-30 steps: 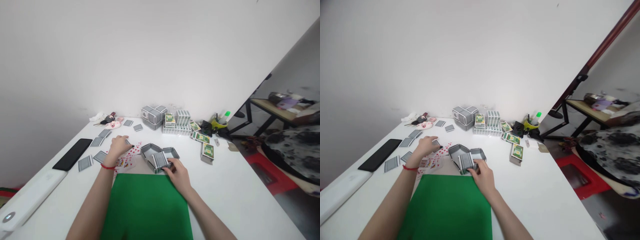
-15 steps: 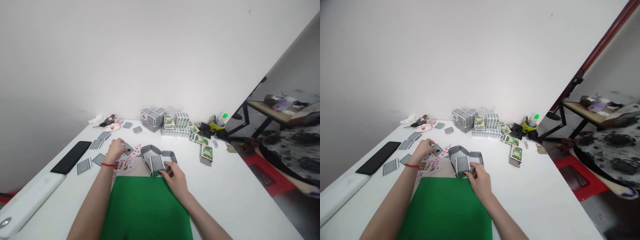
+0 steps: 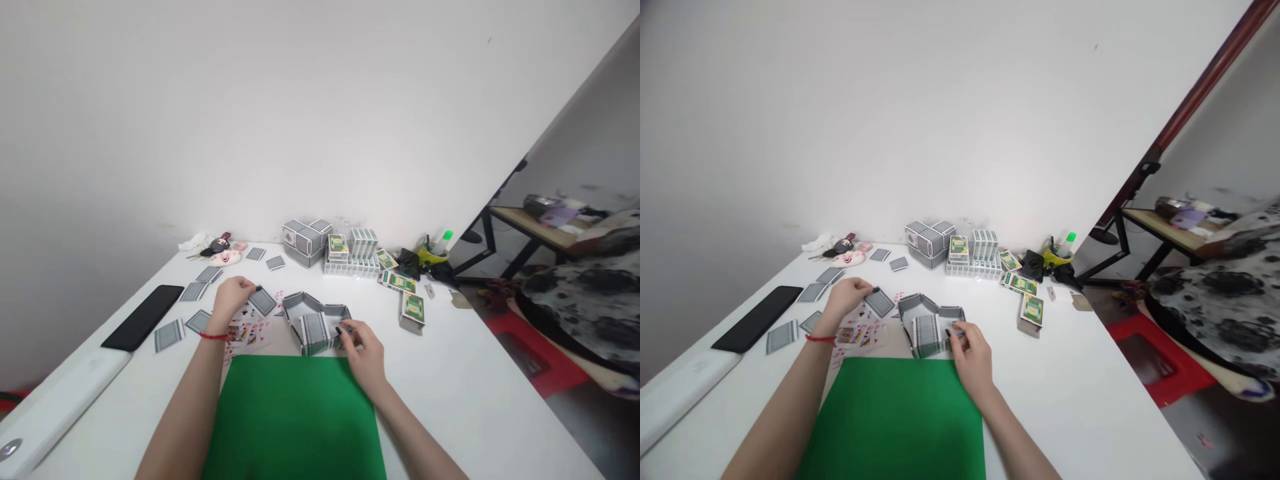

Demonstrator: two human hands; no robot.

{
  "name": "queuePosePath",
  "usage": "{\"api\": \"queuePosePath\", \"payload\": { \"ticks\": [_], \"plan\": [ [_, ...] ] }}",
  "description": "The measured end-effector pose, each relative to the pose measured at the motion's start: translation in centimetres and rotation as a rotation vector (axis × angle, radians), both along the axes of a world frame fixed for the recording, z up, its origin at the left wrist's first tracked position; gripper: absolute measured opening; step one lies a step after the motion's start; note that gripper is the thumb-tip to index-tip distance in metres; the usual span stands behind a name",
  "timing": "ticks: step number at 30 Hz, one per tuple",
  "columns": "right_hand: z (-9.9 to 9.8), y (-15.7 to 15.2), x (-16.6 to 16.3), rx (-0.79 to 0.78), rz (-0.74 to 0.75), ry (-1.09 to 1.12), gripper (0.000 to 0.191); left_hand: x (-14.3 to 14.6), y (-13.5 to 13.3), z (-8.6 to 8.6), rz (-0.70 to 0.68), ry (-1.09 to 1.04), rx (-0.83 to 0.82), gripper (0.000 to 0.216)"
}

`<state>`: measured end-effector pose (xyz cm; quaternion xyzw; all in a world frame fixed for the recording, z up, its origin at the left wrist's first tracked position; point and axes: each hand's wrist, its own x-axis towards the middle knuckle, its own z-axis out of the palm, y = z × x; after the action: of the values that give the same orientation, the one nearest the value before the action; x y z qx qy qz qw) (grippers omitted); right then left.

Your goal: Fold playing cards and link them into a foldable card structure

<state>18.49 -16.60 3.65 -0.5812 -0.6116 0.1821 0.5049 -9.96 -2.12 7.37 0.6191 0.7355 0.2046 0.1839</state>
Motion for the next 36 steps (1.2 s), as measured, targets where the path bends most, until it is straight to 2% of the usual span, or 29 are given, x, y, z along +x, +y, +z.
{"api": "queuePosePath", "payload": {
  "ticks": [4, 7, 9, 11, 13, 14, 16, 18, 20, 23, 26, 28, 30, 36],
  "plan": [
    [0.7, 0.7, 0.7, -0.003, -0.036, 0.066, 0.023, 0.6, -1.1, 3.0, 0.040, -0.087, 0.176, 0.022],
    [2.3, 1.8, 0.9, 0.006, -0.080, 0.135, 0.023, 2.4, -2.7, 5.5, -0.013, -0.197, 0.282, 0.023],
    [4.0, 2.7, 0.6, -0.007, -0.035, 0.176, 0.023, 4.5, -4.1, 6.9, -0.130, -0.272, 0.289, 0.022],
    [5.8, 3.4, -0.1, -0.048, 0.108, 0.197, 0.032, 6.9, -5.6, 7.9, -0.299, -0.313, 0.284, 0.019],
    [7.3, 3.9, -0.8, -0.104, 0.221, 0.218, 0.043, 9.2, -6.7, 8.3, -0.445, -0.369, 0.257, 0.016],
    [7.8, 4.0, -1.0, -0.145, 0.287, 0.225, 0.039, 10.2, -7.1, 8.3, -0.502, -0.395, 0.244, 0.015],
    [8.3, 4.1, -1.1, -0.196, 0.352, 0.226, 0.025, 11.4, -7.6, 8.1, -0.568, -0.416, 0.252, 0.014],
    [8.1, 4.1, -0.4, -0.205, 0.316, 0.224, 0.018, 11.7, -7.7, 7.6, -0.624, -0.384, 0.292, 0.015],
    [7.3, 4.2, 0.8, -0.214, 0.229, 0.257, 0.022, 11.3, -7.7, 6.8, -0.702, -0.290, 0.333, 0.026],
    [5.9, 4.2, 2.9, -0.308, 0.185, 0.411, 0.032, 10.5, -8.2, 4.6, -0.815, -0.078, 0.335, 0.062],
    [4.8, 3.9, 4.2, -0.375, 0.181, 0.498, 0.053, 10.6, -9.0, 2.0, -0.827, 0.131, 0.303, 0.084],
    [4.3, 3.6, 4.3, -0.409, 0.188, 0.507, 0.062, 10.9, -9.5, 0.5, -0.776, 0.252, 0.304, 0.083],
    [4.0, 3.4, 4.2, -0.419, 0.200, 0.513, 0.061, 11.3, -9.8, -0.3, -0.732, 0.317, 0.318, 0.076],
    [3.0, 3.1, 3.7, -0.388, 0.239, 0.435, 0.043, 11.0, -9.4, -0.7, -0.790, 0.220, 0.359, 0.057]
  ]
}}
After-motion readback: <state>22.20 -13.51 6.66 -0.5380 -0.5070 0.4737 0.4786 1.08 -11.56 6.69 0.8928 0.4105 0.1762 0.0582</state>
